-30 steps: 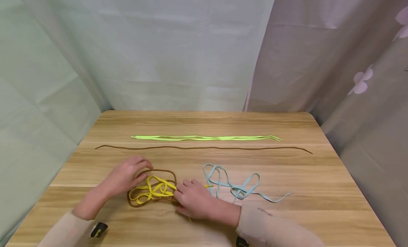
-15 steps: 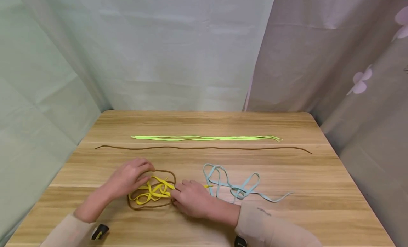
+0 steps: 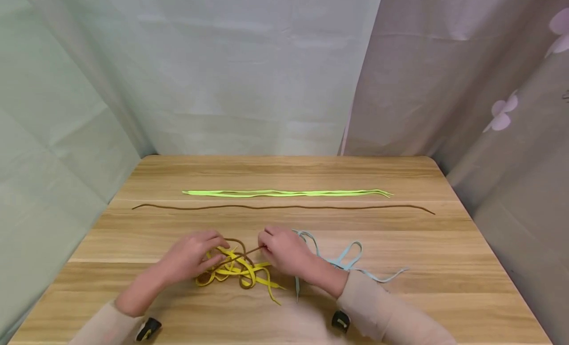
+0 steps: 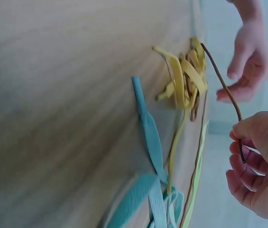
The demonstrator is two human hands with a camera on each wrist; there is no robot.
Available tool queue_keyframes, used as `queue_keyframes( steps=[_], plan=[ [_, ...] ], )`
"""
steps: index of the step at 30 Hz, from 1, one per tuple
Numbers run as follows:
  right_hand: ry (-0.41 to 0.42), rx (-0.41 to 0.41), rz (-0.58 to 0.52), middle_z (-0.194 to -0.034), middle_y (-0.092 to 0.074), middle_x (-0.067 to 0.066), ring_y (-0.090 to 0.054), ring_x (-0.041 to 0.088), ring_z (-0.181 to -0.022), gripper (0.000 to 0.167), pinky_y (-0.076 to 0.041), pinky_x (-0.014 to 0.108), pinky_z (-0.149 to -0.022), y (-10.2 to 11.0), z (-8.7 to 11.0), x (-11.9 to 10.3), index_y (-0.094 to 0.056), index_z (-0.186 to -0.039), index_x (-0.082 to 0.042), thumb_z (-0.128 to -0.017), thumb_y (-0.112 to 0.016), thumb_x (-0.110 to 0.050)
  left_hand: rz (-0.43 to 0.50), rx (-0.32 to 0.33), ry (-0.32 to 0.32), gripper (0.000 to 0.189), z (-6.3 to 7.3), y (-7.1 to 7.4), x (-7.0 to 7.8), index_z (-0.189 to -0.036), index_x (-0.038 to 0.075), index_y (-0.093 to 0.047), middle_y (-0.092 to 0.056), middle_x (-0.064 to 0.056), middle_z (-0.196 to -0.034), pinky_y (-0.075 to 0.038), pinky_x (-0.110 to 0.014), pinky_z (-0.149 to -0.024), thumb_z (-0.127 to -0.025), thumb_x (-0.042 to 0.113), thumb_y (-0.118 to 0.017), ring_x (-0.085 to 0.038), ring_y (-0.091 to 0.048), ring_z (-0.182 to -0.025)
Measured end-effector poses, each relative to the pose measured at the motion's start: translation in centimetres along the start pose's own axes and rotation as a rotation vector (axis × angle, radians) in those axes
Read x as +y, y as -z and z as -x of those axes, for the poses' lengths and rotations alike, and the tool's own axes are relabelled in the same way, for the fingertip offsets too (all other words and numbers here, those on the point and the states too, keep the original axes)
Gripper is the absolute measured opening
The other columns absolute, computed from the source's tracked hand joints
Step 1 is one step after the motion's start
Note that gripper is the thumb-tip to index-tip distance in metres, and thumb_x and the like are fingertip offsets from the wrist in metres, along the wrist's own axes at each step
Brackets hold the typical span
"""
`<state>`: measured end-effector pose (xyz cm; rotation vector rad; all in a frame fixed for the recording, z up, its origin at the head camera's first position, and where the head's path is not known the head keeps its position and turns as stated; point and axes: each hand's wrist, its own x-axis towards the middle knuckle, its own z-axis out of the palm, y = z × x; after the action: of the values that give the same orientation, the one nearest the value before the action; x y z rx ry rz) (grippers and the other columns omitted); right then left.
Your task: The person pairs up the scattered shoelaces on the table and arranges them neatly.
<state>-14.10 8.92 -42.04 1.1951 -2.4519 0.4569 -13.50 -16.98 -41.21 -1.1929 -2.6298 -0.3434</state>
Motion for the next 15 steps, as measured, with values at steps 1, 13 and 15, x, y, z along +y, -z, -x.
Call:
queue_keyframes(
  steps=[1, 13, 15],
  plan=[
    [-0.013, -0.001, -0.009, -0.076, -0.052, -0.008, -0.049, 0.005, -0.065, 0.012, -0.037, 0.011, -0.052, 0.1, 0.0, 0.1, -0.06, -0.078, -0.018, -0.079, -0.07, -0.013, 0.006, -0.013, 0.0, 0.019, -0.1, -0.1, 0.2, -0.092, 0.014, -0.067, -0.062, 0.003, -0.087, -0.05, -0.031, -0.07, -0.079, 0.027, -0.071, -0.01, -0.058, -0.077],
    [-0.085, 0.006, -0.047, -0.079, -0.056, -0.006, -0.054, 0.005, -0.071, 0.009, -0.044, 0.012, -0.06, 1.3, -0.2, 1.1, -0.061, -0.08, -0.016, -0.081, -0.069, -0.011, 0.113, -0.133, 0.041, 0.005, -0.6, -0.9, 1.3, -0.084, 0.015, -0.069, -0.064, 0.008, -0.081, -0.05, -0.027, -0.068, -0.084, 0.019, -0.066, -0.005, -0.058, -0.073],
    [-0.096, 0.003, -0.049, -0.079, -0.056, -0.006, -0.054, 0.005, -0.072, 0.009, -0.044, 0.013, -0.06, 1.5, 0.0, 1.4, -0.061, -0.08, -0.016, -0.081, -0.069, -0.011, 0.109, -0.115, 0.039, 0.005, -0.6, -0.9, 1.3, -0.083, 0.015, -0.068, -0.064, 0.008, -0.081, -0.05, -0.027, -0.069, -0.085, 0.018, -0.065, -0.005, -0.059, -0.073]
  ],
)
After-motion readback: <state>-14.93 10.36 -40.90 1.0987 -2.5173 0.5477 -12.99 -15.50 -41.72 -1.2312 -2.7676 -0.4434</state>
